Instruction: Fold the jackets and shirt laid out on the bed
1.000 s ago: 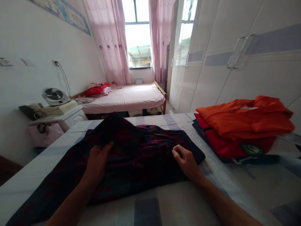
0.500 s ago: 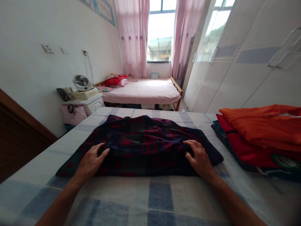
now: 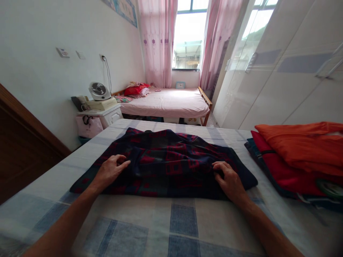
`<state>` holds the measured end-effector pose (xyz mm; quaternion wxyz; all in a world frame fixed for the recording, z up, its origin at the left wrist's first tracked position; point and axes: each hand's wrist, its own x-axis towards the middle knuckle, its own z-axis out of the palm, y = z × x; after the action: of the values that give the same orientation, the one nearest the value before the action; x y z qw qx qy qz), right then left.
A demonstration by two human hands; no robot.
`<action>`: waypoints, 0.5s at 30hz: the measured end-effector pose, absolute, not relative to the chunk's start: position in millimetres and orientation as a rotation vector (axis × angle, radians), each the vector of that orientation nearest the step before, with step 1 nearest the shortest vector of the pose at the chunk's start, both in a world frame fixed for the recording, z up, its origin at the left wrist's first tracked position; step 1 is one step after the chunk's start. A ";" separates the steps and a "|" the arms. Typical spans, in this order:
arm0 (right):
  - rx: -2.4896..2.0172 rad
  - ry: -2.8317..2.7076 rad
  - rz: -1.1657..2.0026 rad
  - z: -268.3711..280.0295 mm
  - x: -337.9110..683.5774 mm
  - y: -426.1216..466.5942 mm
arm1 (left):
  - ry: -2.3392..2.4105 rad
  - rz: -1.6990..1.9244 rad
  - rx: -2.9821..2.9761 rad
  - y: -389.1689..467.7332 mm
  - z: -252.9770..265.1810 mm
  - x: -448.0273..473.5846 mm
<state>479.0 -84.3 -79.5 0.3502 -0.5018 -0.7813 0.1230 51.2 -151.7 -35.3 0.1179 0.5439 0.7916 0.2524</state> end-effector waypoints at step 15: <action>-1.307 -2.033 0.354 -79.1 479.7 -84.6 | 2.287 0.794 1.566 -122.8 -41.2 54.9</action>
<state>479.7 -84.6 -79.1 0.3426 -0.5028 -0.7819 0.1360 54.9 -122.8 -41.2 0.1286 0.5387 0.7866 0.2730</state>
